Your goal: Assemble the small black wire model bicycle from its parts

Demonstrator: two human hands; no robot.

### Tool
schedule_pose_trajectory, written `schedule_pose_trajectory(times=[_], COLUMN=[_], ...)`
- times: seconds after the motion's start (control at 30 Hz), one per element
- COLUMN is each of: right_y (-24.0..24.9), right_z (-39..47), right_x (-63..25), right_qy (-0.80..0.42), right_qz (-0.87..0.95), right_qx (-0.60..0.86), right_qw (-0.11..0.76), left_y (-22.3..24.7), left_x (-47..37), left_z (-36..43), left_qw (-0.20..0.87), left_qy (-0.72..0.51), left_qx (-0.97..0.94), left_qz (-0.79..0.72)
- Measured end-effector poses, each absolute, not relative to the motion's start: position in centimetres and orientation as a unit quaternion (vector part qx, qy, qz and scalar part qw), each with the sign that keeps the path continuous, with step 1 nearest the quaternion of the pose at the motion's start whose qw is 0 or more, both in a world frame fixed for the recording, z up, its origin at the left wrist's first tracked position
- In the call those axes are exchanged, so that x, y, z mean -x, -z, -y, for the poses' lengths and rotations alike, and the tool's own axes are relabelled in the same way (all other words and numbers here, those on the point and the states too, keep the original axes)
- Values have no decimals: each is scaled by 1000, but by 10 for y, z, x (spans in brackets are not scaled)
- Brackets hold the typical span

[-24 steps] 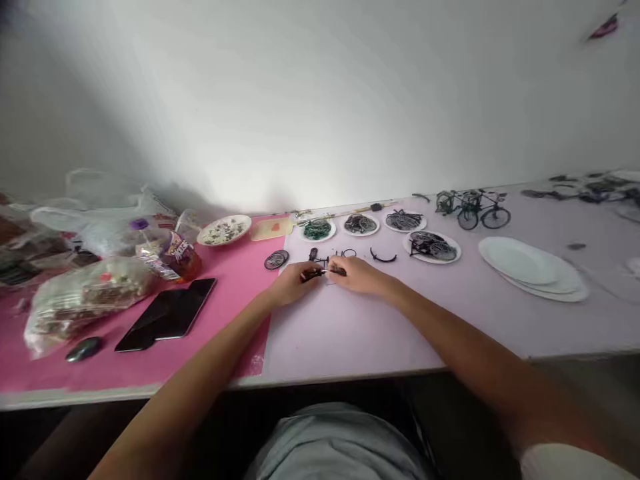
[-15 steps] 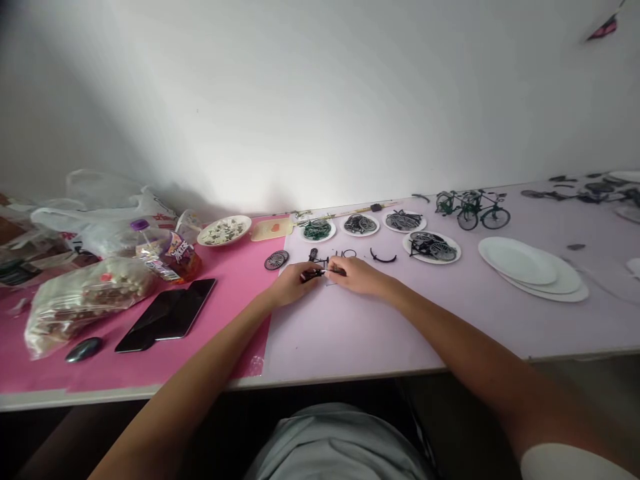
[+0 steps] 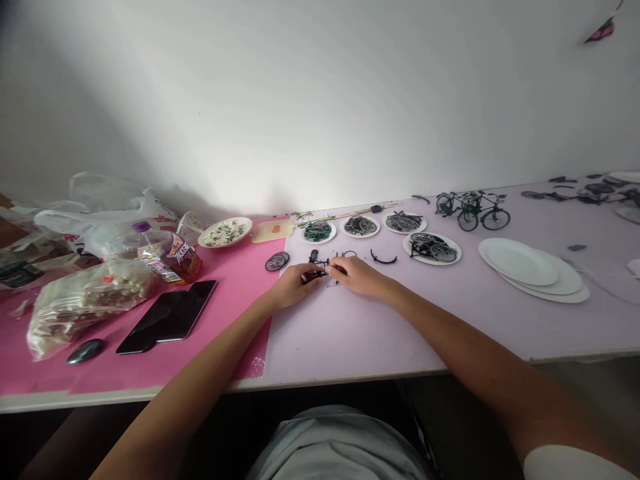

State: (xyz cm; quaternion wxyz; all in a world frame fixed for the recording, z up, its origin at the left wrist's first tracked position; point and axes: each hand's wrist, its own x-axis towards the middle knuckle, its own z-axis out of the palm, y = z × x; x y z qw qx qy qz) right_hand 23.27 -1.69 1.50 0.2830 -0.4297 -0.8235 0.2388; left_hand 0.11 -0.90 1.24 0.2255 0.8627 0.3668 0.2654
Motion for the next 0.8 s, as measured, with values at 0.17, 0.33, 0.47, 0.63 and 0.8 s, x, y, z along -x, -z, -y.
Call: schedule_pose_trajectory(times=[0.17,0.33,0.47,0.63,0.8], right_y=[-14,-15,-17,-17,-18], right_z=[17,19,22,21,21], right_x=[-232,-232,-230,-229,-229], right_qy=[-221,-202,-197,-197,-193], right_qz=[812,792,766,747,749], right_qx=[426,424,420,420,423], right_qw=[332,390,445,476,472], left_y=[-13,-11,-9,-7,-7], left_x=[-2,-2,-1,-1,-1], left_z=[10,10,8,6,7], left_qw=[216,213,209,210,217], left_qy=[-266,-272,-275,-274,-278], left_qx=[-864,-861,-860,-858,-855], left_qz=[-369,-374,-375,-381,-380])
